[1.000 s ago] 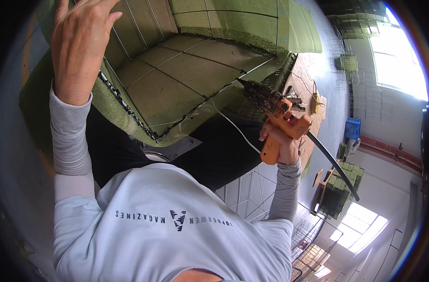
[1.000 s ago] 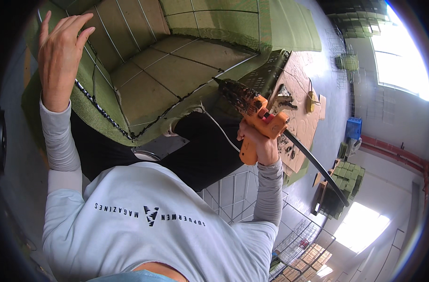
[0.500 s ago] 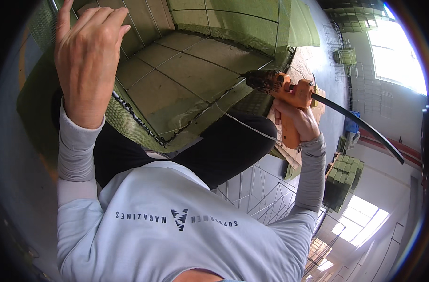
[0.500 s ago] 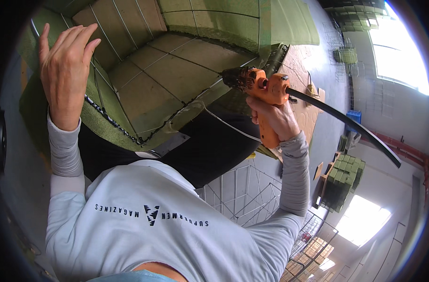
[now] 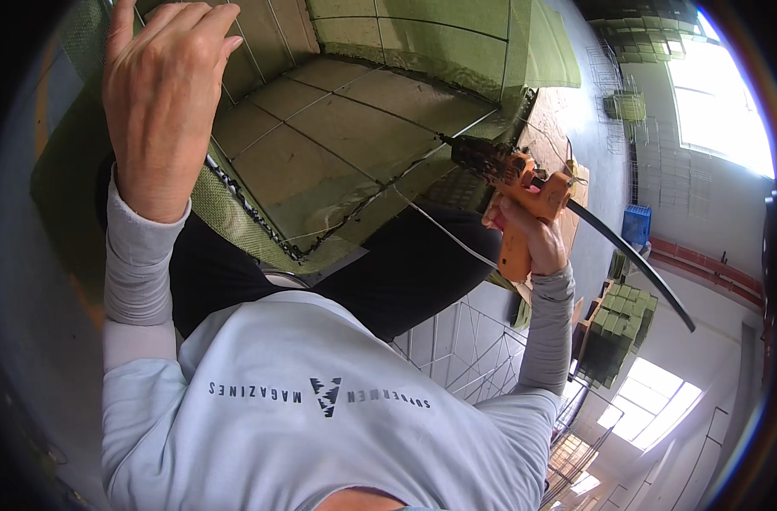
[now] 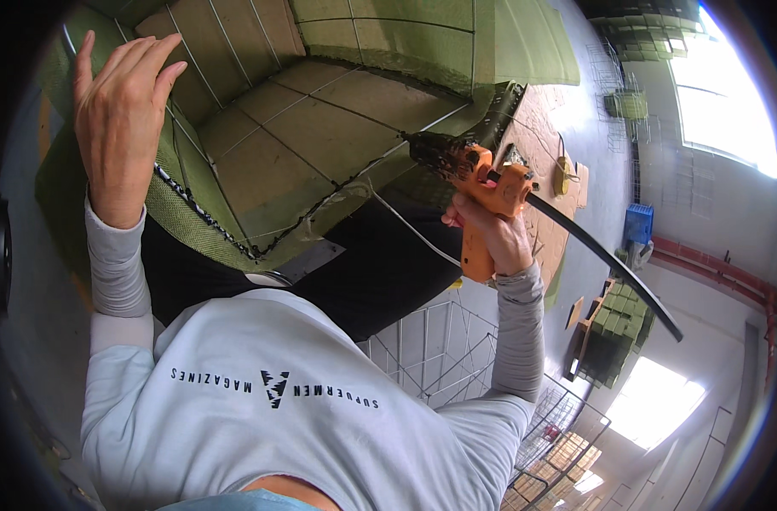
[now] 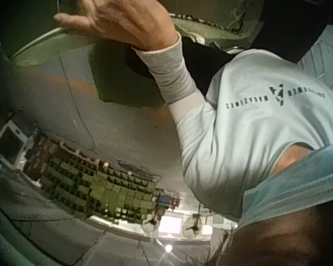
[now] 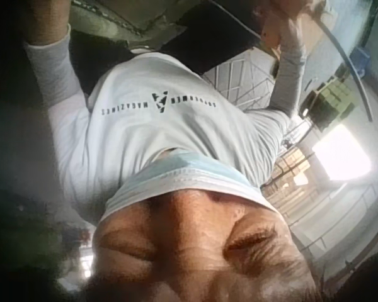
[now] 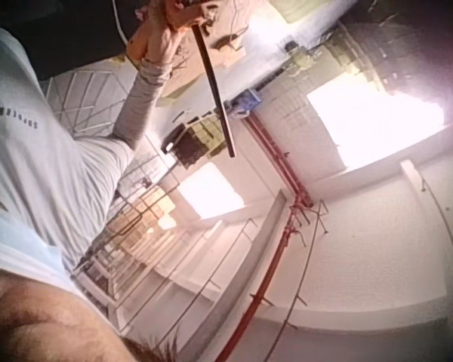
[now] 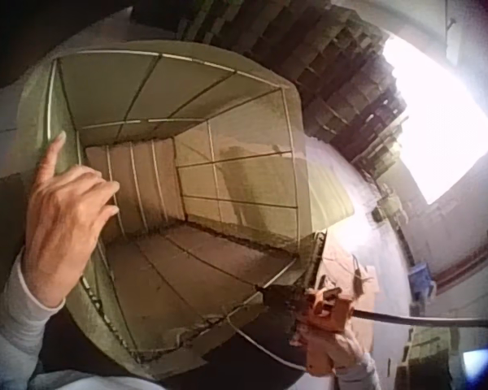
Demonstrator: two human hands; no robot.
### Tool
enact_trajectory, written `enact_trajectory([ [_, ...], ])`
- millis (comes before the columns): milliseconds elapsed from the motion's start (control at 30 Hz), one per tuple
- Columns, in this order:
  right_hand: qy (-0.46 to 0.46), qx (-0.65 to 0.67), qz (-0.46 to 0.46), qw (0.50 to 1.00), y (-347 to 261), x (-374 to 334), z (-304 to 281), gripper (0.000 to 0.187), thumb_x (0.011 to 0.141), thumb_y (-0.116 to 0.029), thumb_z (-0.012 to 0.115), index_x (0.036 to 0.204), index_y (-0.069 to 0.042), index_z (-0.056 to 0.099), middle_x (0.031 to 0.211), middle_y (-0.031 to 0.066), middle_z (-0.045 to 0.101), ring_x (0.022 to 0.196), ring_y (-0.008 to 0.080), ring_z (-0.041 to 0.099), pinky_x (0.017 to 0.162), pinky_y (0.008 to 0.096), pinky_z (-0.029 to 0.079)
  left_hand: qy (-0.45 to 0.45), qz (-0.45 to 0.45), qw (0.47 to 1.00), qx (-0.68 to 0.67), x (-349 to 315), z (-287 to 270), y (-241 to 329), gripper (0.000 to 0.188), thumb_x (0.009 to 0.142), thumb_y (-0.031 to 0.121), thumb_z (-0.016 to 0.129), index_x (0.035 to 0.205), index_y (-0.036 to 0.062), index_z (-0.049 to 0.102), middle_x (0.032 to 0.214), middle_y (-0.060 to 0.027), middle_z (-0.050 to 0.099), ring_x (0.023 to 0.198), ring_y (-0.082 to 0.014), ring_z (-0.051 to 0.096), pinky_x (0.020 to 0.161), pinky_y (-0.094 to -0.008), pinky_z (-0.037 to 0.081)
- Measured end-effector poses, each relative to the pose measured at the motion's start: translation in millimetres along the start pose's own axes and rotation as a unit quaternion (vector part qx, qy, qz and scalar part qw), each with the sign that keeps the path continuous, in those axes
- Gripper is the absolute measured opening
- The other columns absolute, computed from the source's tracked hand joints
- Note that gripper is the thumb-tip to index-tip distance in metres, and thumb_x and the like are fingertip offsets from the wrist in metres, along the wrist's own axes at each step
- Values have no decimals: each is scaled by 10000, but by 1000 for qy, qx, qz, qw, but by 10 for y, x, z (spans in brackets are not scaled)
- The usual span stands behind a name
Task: The recorder uses a hot glue gun to secure a wire frame and then stretches a green fabric cover over the frame to assemble a foldable storage bin.
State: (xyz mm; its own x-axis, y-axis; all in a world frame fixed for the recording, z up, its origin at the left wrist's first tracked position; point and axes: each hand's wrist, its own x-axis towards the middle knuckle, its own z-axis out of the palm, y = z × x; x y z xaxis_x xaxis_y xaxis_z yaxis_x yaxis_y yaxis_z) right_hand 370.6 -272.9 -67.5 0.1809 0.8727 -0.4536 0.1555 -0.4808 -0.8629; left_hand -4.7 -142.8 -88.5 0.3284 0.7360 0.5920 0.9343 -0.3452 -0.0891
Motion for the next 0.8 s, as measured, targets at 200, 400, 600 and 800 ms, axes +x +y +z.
enact_trajectory([
  [200, 34, -28, 48, 998, -5, -154, -44, 169, 867, -101, 638, 978, 17, 590, 795, 71, 617, 748, 163, 618, 690, 289, 512, 1, 1, 1000, 2, -25, 12, -15, 256, 836, 218, 660, 1065, 101, 665, 985, -49, 675, 956, -192, 628, 1072, -427, 327],
  [400, 43, -15, -9, 999, 159, -145, -6, 213, 878, -124, 631, 1032, 14, 582, 820, 100, 622, 744, 204, 622, 707, 320, 498, 0, -1, 1000, -2, -35, 20, -29, 253, 843, 221, 653, 1066, 102, 665, 986, -46, 676, 958, -191, 629, 1074, -426, 325],
  [600, 35, -11, 3, 999, 310, -200, 44, 204, 875, -119, 634, 1020, 15, 581, 828, 103, 615, 752, 216, 625, 706, 336, 509, -2, 0, 1000, -6, -23, -2, -3, 249, 844, 219, 653, 1064, 102, 667, 986, -45, 676, 953, -190, 629, 1073, -423, 324],
  [800, 11, 5, 7, 1000, 278, -265, 137, 170, 879, -122, 603, 964, 24, 592, 783, 77, 620, 737, 158, 603, 710, 291, 479, -2, 2, 1000, 0, -38, 5, -24, 254, 846, 220, 650, 1070, 101, 665, 988, -42, 674, 948, -193, 629, 1070, -419, 324],
])
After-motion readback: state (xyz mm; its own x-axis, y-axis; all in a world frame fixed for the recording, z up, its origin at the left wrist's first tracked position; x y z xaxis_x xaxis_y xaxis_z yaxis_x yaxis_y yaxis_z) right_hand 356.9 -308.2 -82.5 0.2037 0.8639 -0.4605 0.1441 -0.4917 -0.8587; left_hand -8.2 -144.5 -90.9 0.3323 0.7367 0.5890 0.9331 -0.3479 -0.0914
